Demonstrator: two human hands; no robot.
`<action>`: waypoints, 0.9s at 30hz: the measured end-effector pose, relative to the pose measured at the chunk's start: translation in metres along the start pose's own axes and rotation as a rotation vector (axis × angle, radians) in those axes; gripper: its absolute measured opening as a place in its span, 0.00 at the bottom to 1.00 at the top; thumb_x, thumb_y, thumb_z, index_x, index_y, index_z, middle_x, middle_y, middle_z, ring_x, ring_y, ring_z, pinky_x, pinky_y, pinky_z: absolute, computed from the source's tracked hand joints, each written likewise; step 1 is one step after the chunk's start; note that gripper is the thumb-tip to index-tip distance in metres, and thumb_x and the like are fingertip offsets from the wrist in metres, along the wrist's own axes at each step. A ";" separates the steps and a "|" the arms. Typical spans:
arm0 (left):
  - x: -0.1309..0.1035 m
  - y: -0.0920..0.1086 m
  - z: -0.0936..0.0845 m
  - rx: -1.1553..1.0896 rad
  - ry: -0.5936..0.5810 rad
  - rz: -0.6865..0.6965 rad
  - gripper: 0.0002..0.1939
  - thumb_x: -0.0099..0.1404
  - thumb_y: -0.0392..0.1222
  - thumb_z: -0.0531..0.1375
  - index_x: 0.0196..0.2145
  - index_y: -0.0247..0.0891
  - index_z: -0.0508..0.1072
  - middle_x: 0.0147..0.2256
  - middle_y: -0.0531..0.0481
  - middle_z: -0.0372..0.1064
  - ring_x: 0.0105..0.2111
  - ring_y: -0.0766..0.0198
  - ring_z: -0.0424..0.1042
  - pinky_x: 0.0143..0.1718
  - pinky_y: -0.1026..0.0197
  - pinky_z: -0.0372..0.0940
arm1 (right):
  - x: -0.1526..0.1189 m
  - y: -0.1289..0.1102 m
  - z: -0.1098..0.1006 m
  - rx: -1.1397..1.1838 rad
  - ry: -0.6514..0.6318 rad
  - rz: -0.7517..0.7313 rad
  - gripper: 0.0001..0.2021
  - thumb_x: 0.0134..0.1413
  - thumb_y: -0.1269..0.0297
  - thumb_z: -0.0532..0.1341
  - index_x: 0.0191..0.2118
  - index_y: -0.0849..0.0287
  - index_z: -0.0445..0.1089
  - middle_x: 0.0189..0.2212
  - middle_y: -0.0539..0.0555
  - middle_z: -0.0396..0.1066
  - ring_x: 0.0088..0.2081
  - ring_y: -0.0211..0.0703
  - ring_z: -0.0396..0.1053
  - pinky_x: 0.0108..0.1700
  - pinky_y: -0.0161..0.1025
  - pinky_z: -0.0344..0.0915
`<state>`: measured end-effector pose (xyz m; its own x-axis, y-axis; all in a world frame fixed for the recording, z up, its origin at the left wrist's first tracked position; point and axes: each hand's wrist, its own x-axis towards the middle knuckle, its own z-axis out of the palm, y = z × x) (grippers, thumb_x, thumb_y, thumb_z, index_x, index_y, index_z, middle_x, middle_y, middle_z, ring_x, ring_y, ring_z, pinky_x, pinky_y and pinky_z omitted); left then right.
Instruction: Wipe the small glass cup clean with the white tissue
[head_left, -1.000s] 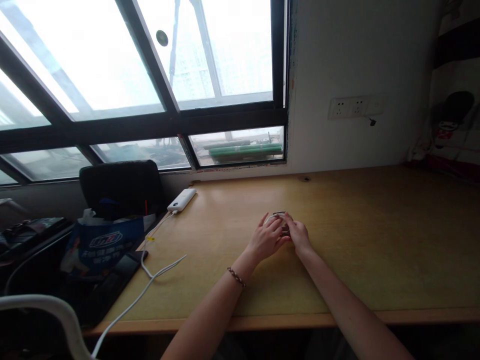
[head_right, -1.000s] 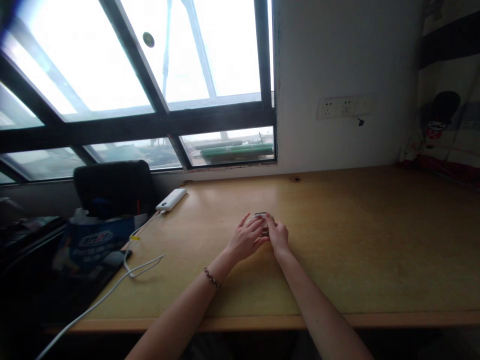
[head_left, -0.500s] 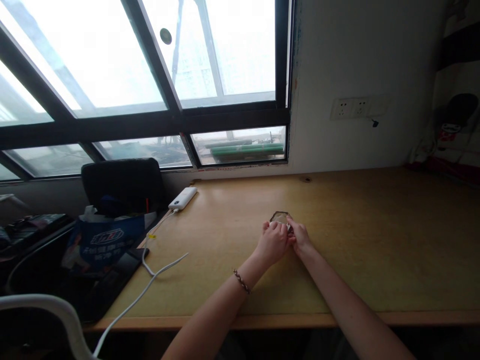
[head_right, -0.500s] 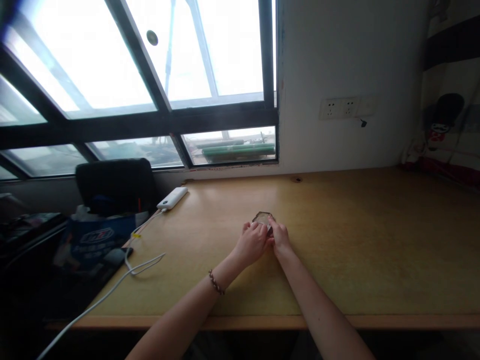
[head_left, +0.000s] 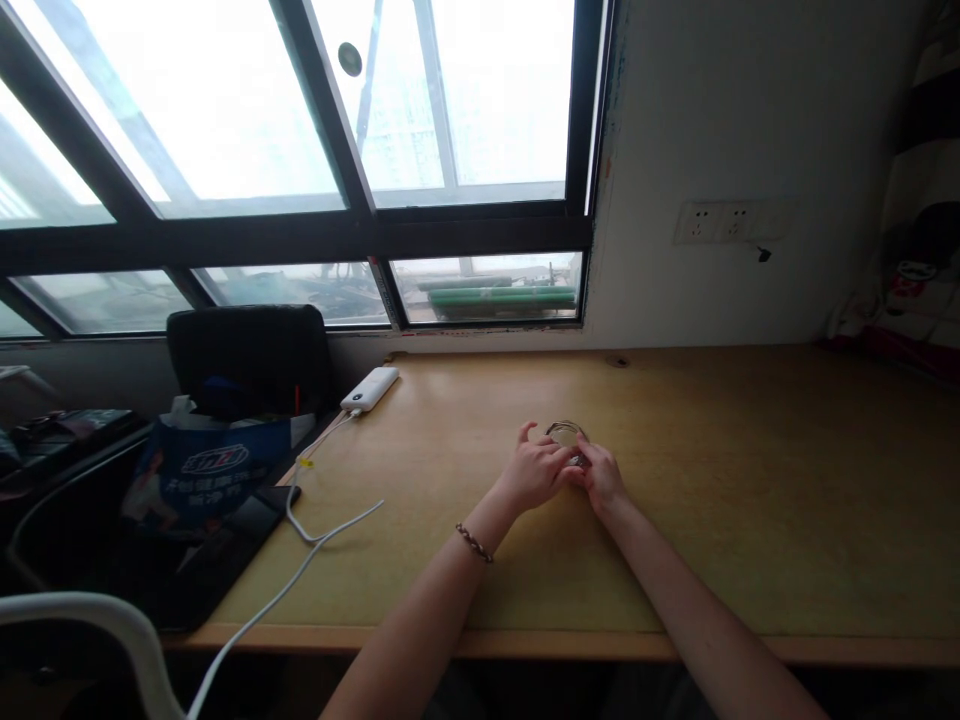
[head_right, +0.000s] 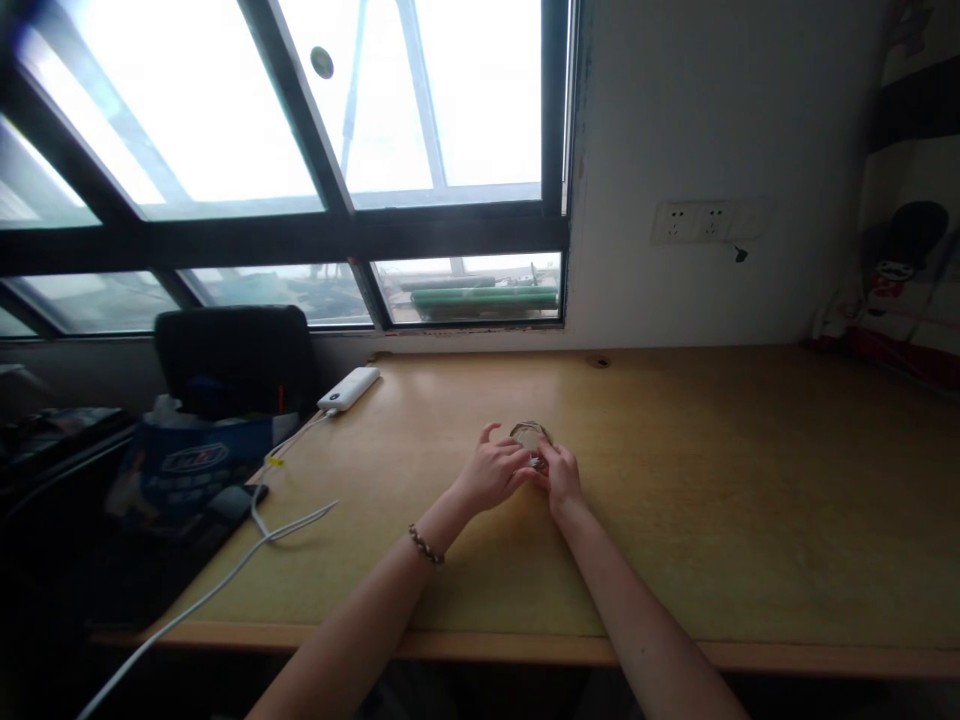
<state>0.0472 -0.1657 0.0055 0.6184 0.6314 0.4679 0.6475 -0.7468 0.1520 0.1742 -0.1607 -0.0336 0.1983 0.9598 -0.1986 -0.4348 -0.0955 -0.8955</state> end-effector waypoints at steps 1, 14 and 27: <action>0.000 0.002 0.001 0.057 0.008 -0.015 0.17 0.62 0.50 0.45 0.33 0.39 0.69 0.26 0.49 0.68 0.34 0.62 0.66 0.52 0.49 0.40 | -0.001 0.000 0.001 -0.036 0.017 -0.037 0.16 0.34 0.52 0.62 0.23 0.61 0.64 0.16 0.47 0.64 0.18 0.35 0.61 0.19 0.33 0.58; -0.004 0.012 0.009 -0.141 -0.017 -0.056 0.19 0.63 0.46 0.43 0.51 0.39 0.58 0.51 0.47 0.59 0.53 0.62 0.53 0.57 0.52 0.33 | -0.002 0.003 -0.002 -0.187 0.028 -0.161 0.18 0.35 0.48 0.61 0.27 0.60 0.65 0.24 0.50 0.70 0.26 0.40 0.66 0.23 0.33 0.60; 0.001 0.014 -0.001 0.079 -0.009 -0.042 0.19 0.62 0.52 0.44 0.30 0.37 0.66 0.30 0.49 0.68 0.35 0.63 0.66 0.55 0.45 0.31 | 0.002 -0.001 -0.003 -0.140 0.066 -0.176 0.19 0.37 0.48 0.60 0.26 0.61 0.66 0.23 0.52 0.69 0.22 0.39 0.66 0.22 0.33 0.61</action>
<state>0.0565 -0.1761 0.0087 0.5934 0.6642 0.4546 0.7062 -0.7006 0.1018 0.1780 -0.1596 -0.0342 0.3191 0.9460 -0.0562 -0.2629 0.0314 -0.9643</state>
